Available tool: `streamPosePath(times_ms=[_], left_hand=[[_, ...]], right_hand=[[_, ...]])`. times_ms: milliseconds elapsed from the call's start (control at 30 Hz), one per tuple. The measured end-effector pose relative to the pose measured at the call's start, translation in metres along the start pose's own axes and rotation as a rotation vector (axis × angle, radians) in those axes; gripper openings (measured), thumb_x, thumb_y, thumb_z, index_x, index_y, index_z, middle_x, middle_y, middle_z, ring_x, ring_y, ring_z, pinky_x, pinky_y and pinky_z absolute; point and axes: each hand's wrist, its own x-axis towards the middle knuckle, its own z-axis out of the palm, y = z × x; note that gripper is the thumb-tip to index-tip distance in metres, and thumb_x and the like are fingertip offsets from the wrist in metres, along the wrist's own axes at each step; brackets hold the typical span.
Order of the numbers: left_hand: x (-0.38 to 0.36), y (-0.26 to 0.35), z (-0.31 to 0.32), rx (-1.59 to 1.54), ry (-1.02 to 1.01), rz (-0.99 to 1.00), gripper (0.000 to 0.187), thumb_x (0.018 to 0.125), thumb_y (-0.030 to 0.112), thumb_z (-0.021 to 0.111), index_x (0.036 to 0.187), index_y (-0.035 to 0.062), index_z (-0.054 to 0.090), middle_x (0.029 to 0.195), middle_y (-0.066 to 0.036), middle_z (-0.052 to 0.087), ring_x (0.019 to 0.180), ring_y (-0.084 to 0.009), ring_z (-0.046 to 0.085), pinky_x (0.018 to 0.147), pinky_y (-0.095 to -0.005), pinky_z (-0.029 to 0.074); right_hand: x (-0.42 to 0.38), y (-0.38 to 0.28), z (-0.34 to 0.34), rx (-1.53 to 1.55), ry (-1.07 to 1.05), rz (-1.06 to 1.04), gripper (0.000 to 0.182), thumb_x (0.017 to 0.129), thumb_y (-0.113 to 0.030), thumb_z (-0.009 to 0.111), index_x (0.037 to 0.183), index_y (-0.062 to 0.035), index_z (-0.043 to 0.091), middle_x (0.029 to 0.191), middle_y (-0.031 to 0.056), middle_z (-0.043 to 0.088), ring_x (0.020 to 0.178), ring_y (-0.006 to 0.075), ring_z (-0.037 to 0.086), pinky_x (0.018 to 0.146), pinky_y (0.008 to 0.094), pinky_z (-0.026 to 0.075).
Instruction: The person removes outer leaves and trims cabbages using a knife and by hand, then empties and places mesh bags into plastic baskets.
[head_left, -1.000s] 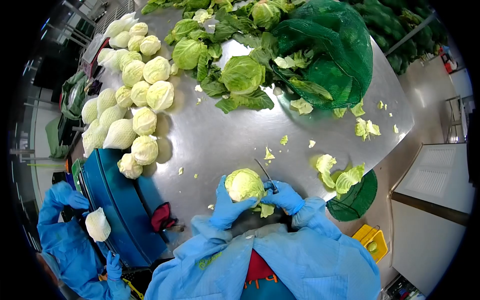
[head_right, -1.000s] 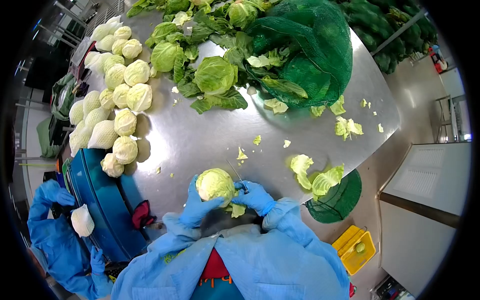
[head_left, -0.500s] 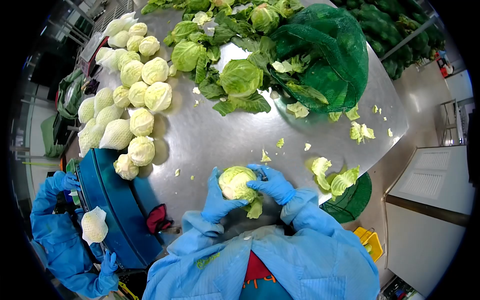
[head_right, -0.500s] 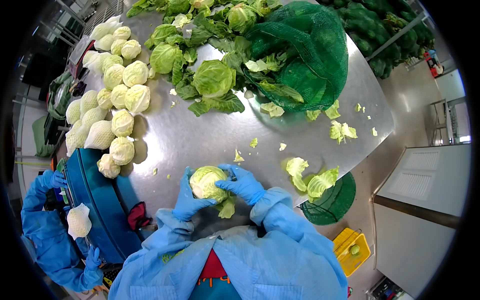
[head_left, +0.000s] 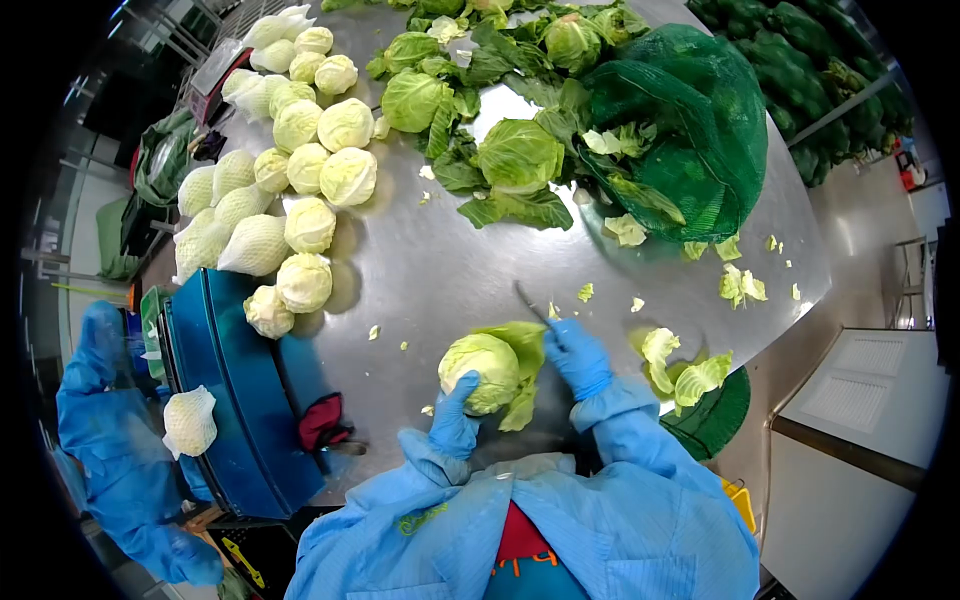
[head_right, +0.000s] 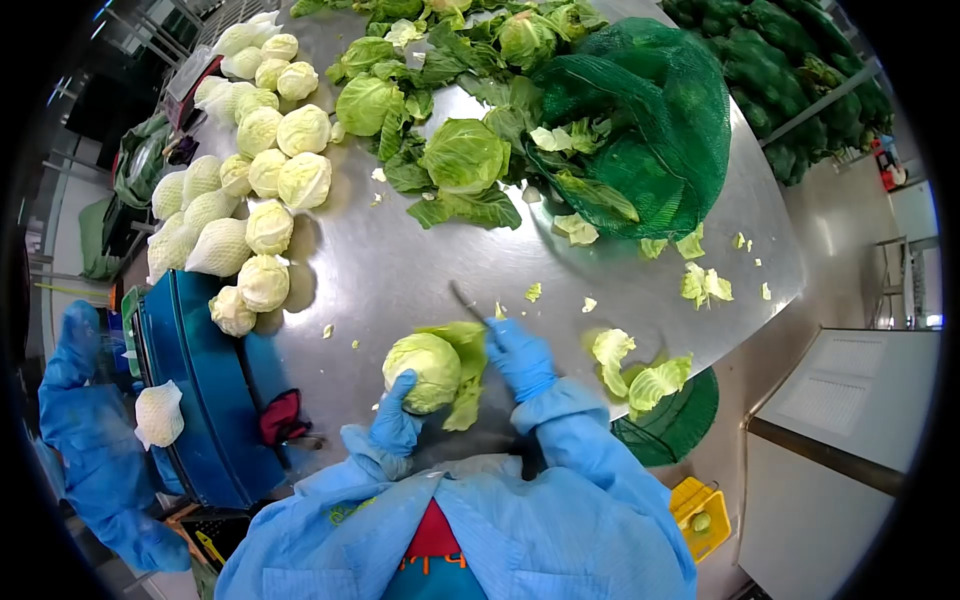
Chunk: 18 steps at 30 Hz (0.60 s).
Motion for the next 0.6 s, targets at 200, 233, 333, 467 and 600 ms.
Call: streamPosePath(times_ms=[200, 233, 333, 467, 600], left_hand=[[0.004, 0.028, -0.008, -0.298, 0.005, -0.091, 0.074, 0.084, 0.052, 0.068, 0.144, 0.019, 0.039, 0.143, -0.011, 0.045, 0.13, -0.0343, 0.045, 0.098, -0.0615, 0.044], [0.006, 0.029, -0.011, -0.333, -0.022, -0.086, 0.074, 0.084, 0.053, 0.068, 0.144, 0.0188, 0.039, 0.143, -0.011, 0.045, 0.13, -0.0342, 0.046, 0.098, -0.0611, 0.044], [0.008, 0.029, -0.015, -0.369, -0.051, -0.088, 0.074, 0.085, 0.053, 0.066, 0.144, 0.0195, 0.038, 0.144, -0.012, 0.045, 0.129, -0.035, 0.046, 0.098, -0.0609, 0.045], [0.004, 0.037, -0.007, -0.212, -0.023, -0.173, 0.075, 0.084, 0.045, 0.072, 0.144, 0.015, 0.038, 0.143, -0.012, 0.045, 0.129, -0.0338, 0.046, 0.1, -0.0562, 0.045], [0.02, 0.025, 0.004, 0.355, -0.094, 0.082, 0.088, 0.072, 0.034, 0.085, 0.141, 0.0046, 0.038, 0.137, -0.016, 0.047, 0.126, -0.0322, 0.048, 0.101, -0.0456, 0.046]], right_hand=[[-0.002, 0.037, -0.044, -0.157, 0.33, 0.204, 0.044, 0.089, -0.018, 0.064, 0.132, -0.015, 0.054, 0.102, 0.0101, 0.061, 0.073, 0.0276, 0.06, 0.066, 0.0378, 0.05], [-0.005, 0.024, -0.048, -0.084, 0.348, 0.222, 0.045, 0.089, -0.015, 0.064, 0.133, -0.0139, 0.054, 0.102, 0.0089, 0.061, 0.071, 0.0247, 0.058, 0.065, 0.0358, 0.05], [-0.015, -0.022, -0.033, 0.762, 0.098, 0.533, 0.044, 0.093, -0.012, 0.062, 0.135, -0.01, 0.053, 0.107, 0.0022, 0.061, 0.07, 0.01, 0.054, 0.058, 0.0241, 0.047], [0.012, -0.039, 0.002, 1.196, -0.077, 0.629, 0.047, 0.095, -0.02, 0.06, 0.141, -0.0133, 0.048, 0.119, 0.0032, 0.06, 0.075, 0.01, 0.058, 0.052, 0.0209, 0.045], [0.033, 0.009, 0.007, 1.172, 0.316, 0.599, 0.05, 0.097, -0.023, 0.057, 0.144, -0.0131, 0.044, 0.128, 0.0024, 0.057, 0.078, 0.0107, 0.059, 0.051, 0.0209, 0.045]])
